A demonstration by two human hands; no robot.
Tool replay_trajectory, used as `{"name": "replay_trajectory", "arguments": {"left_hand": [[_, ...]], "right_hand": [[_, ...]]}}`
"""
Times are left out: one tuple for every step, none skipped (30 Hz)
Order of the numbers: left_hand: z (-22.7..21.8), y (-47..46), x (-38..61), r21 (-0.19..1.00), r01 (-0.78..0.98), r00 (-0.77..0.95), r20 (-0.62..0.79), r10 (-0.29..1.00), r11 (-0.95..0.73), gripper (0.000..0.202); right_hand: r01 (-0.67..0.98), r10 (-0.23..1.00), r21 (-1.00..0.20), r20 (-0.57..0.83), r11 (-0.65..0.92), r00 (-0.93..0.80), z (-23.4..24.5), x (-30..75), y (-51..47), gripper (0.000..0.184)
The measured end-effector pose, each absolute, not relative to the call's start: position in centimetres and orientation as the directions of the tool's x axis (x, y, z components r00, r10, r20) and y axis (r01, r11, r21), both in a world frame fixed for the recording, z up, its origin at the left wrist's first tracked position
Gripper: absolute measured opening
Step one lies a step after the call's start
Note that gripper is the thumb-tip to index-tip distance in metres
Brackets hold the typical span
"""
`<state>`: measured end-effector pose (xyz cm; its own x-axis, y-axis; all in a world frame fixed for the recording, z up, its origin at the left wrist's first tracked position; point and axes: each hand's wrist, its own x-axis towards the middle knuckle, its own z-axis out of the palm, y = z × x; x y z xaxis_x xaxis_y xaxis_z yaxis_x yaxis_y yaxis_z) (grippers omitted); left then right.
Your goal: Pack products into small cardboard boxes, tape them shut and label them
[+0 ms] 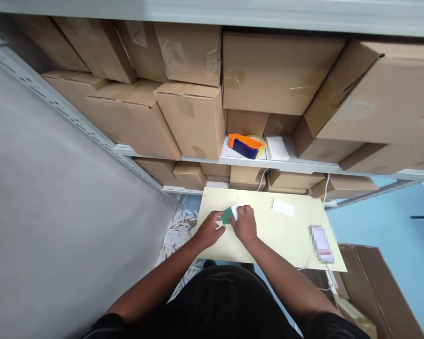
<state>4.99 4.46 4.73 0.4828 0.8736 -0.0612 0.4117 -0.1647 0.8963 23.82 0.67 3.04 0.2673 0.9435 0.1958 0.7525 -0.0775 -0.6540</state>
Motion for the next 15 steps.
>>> {"name": "replay_trajectory", "arguments": {"left_hand": [[5.0,4.9,5.6,0.899,0.395,0.52,-0.049,0.853,-0.189,0.05],[5.2,5.4,6.0,0.895,0.394,0.543,-0.043,0.839,-0.21,0.049],[5.2,5.8,6.3,0.882,0.407,0.561,-0.037,0.827,-0.236,0.048],[5.2,6.2,6.4,0.861,0.427,0.58,-0.027,0.814,-0.276,0.046],[5.1,6.6,6.4,0.834,0.447,0.604,-0.015,0.797,-0.324,0.045],[5.0,7.0,6.3,0.804,0.463,0.632,-0.004,0.775,-0.374,0.044],[4.9,7.3,6.2,0.773,0.476,0.661,0.0,0.75,-0.419,0.044],[4.8,7.7,6.1,0.742,0.487,0.688,-0.003,0.725,-0.46,0.044],[4.8,8.0,6.1,0.711,0.498,0.713,-0.01,0.701,-0.496,0.045],[4.9,8.3,6.2,0.678,0.509,0.736,-0.023,0.677,-0.53,0.045],[5.1,8.7,6.3,0.641,0.521,0.756,-0.041,0.653,-0.563,0.043],[5.4,9.0,6.6,0.599,0.535,0.774,-0.065,0.63,-0.596,0.039],[5.7,9.4,6.9,0.551,0.549,0.789,-0.094,0.607,-0.629,0.035],[6.0,9.7,7.3,0.498,0.561,0.802,-0.127,0.584,-0.661,0.031],[6.3,10.1,7.6,0.445,0.57,0.81,-0.16,0.564,-0.691,0.03]], "right_hand": [[0.761,0.955,-0.646,0.177,-0.069,0.237,2.7,23.1,0.6,0.029],[0.757,0.964,-0.65,0.16,-0.058,0.211,2.4,22.6,0.3,0.034],[0.745,0.97,-0.666,0.149,-0.046,0.193,2.1,22.2,0.0,0.041],[0.723,0.973,-0.69,0.141,-0.035,0.182,1.7,22.1,-0.4,0.05],[0.695,0.976,-0.719,0.128,-0.033,0.179,1.4,22.2,-0.8,0.059],[0.66,0.979,-0.751,0.105,-0.039,0.177,1.1,22.4,-1.3,0.067],[0.621,0.982,-0.782,0.071,-0.052,0.172,0.7,22.7,-1.7,0.075],[0.583,0.986,-0.81,0.033,-0.07,0.164,0.4,23.0,-2.1,0.08],[0.551,0.988,-0.83,-0.003,-0.089,0.155,0.1,23.3,-2.4,0.082],[0.529,0.988,-0.842,-0.029,-0.106,0.153,-0.1,23.6,-2.6,0.083],[0.515,0.986,-0.849,-0.044,-0.121,0.158,-0.4,23.8,-2.7,0.082],[0.508,0.983,-0.851,-0.052,-0.135,0.173,-0.6,23.9,-2.6,0.081],[0.503,0.979,-0.851,-0.061,-0.153,0.195,-0.7,24.1,-2.5,0.081],[0.497,0.973,-0.85,-0.073,-0.175,0.218,-0.9,24.2,-2.3,0.081],[0.491,0.968,-0.849,-0.09,-0.197,0.234,-1.0,24.3,-2.1,0.083]]}}
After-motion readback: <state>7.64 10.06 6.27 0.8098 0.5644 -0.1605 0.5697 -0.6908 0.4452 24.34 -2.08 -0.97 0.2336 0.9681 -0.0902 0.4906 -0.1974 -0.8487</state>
